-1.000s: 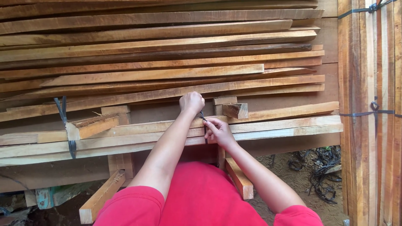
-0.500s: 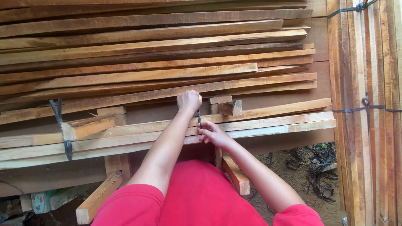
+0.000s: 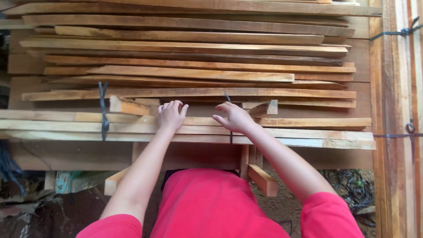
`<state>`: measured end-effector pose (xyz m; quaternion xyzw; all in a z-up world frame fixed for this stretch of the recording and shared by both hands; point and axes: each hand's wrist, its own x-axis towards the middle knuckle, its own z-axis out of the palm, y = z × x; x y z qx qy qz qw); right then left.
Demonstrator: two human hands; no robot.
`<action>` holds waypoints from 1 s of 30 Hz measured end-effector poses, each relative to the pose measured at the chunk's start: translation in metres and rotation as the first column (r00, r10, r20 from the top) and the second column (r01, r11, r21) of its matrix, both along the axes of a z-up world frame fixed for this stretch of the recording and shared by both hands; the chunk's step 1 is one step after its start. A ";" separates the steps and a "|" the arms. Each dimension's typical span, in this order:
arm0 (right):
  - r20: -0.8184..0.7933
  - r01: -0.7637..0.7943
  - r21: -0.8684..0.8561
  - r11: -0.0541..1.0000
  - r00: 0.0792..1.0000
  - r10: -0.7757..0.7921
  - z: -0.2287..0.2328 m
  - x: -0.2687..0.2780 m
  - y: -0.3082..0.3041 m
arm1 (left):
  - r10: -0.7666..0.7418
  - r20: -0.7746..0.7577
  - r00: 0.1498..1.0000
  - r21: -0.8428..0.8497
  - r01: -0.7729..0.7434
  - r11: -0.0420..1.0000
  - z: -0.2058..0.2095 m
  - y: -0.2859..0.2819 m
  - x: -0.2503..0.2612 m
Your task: Organizing and bundling wooden planks using plastic ties.
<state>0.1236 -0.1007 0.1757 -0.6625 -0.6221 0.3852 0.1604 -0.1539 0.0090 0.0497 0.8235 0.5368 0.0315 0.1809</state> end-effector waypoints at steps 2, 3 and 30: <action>0.000 -0.091 -0.039 0.995 0.996 0.091 -0.020 -0.014 0.013 | 0.028 -0.007 1.000 0.061 -0.027 0.998 -0.004 -0.020 -0.014; 0.001 -0.168 -0.085 0.982 0.986 0.169 -0.031 -0.019 0.022 | 0.043 -0.009 0.999 0.114 -0.041 0.993 -0.008 -0.027 -0.019; 0.024 -0.144 -0.691 0.709 0.975 0.222 -0.061 -0.058 0.076 | 0.028 0.087 0.996 0.352 -0.057 0.934 -0.037 -0.040 -0.030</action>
